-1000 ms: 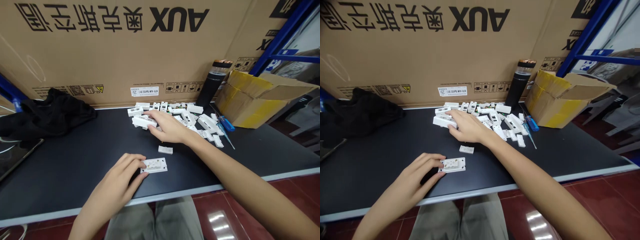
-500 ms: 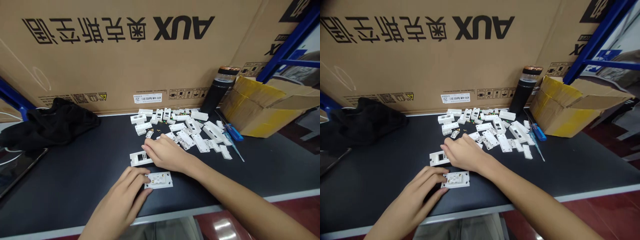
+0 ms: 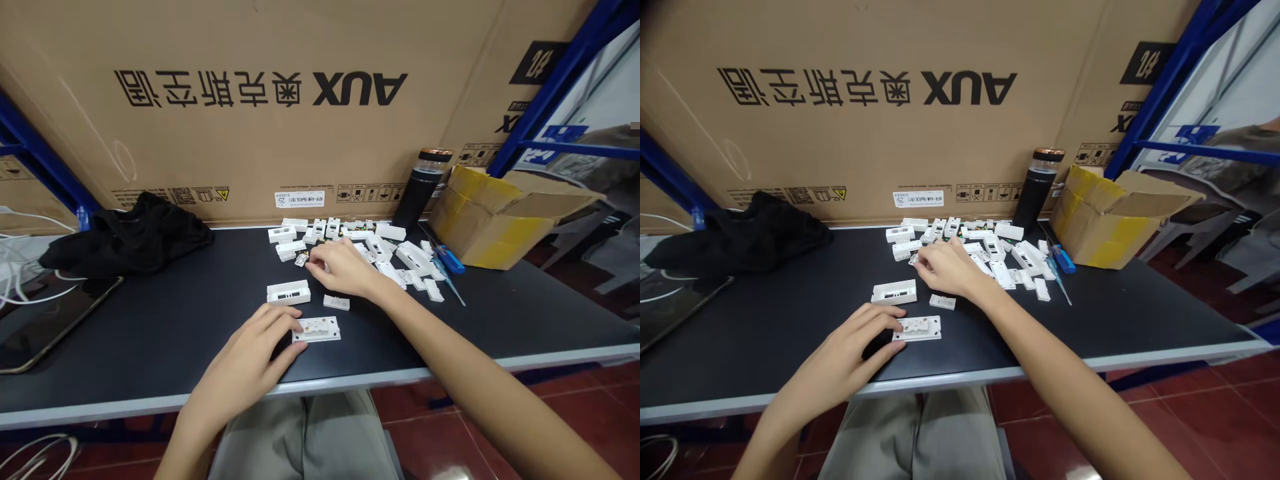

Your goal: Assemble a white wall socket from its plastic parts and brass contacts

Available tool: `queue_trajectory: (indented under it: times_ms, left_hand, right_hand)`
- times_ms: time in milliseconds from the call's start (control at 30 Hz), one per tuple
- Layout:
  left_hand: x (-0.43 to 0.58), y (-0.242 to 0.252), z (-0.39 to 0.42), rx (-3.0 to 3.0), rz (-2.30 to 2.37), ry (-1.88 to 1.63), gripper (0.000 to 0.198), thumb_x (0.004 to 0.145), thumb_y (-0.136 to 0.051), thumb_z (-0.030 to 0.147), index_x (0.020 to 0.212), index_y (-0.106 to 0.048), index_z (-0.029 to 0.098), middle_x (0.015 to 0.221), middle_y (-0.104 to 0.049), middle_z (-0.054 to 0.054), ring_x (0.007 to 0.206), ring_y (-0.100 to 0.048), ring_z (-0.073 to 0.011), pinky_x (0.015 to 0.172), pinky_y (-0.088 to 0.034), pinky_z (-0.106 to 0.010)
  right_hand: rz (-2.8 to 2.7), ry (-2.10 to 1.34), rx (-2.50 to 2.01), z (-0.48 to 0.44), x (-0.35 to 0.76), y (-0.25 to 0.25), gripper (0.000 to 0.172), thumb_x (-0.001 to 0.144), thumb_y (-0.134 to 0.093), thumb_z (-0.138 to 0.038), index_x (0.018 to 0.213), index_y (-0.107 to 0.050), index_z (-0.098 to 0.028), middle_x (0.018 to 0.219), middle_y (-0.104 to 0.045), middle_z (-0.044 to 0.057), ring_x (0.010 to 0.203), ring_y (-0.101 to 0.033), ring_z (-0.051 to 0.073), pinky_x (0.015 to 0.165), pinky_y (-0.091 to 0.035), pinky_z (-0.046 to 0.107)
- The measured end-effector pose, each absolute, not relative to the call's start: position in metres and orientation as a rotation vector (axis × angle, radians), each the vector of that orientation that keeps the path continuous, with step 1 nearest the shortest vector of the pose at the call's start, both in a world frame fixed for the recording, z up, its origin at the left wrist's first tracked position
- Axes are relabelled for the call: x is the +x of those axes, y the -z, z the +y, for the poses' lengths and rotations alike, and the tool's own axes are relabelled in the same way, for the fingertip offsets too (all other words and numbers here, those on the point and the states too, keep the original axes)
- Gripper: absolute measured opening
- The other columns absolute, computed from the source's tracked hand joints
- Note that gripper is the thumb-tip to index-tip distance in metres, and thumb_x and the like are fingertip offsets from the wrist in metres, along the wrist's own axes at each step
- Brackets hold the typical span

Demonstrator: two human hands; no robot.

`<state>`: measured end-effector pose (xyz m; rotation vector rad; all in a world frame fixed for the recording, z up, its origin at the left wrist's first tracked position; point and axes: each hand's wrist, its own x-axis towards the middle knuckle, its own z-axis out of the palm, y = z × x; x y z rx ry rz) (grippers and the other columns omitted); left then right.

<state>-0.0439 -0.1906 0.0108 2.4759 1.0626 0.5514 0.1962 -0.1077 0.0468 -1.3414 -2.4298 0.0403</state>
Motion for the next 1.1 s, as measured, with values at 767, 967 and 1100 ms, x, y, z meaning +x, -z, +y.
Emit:
queue_trajectory:
  times_ms: [767, 967, 1100]
  left_hand:
    - [-0.042, -0.003, -0.183, 2.441, 1.477, -0.675, 0.064, 0.104, -0.043, 0.061, 0.153, -0.043, 0.02, 0.159, -0.043, -0.012, 0.141, -0.038, -0.035, 0.114, -0.043, -0.056]
    - [-0.045, -0.008, -0.188, 2.435, 1.364, -0.787, 0.059, 0.105, -0.047, 0.054, 0.156, -0.038, 0.025, 0.164, -0.035, -0.012, 0.143, -0.036, -0.0341, 0.113, -0.045, -0.056]
    - [-0.046, -0.013, -0.191, 2.521, 1.067, -0.675, 0.04, 0.101, -0.058, 0.048, 0.135, -0.058, 0.027, 0.144, -0.056, -0.008, 0.13, -0.05, -0.0288, 0.108, -0.05, -0.047]
  right_hand:
    - [-2.569, 0.047, -1.486, -0.128, 0.246, -0.057, 0.013, 0.09, -0.07, -0.027, 0.09, -0.082, -0.026, 0.112, -0.042, 0.011, 0.116, -0.042, 0.032, 0.09, -0.031, 0.045]
    - [-2.594, 0.066, -1.596, -0.126, 0.244, -0.066, 0.016, 0.086, -0.077, -0.038, 0.091, -0.082, -0.024, 0.114, -0.042, 0.012, 0.118, -0.04, 0.034, 0.092, -0.031, 0.046]
    - [-2.6, 0.126, -1.62, -0.124, 0.246, -0.063, 0.019, 0.084, -0.079, -0.042, 0.089, -0.081, -0.024, 0.113, -0.042, 0.012, 0.114, -0.041, 0.034, 0.092, -0.031, 0.047]
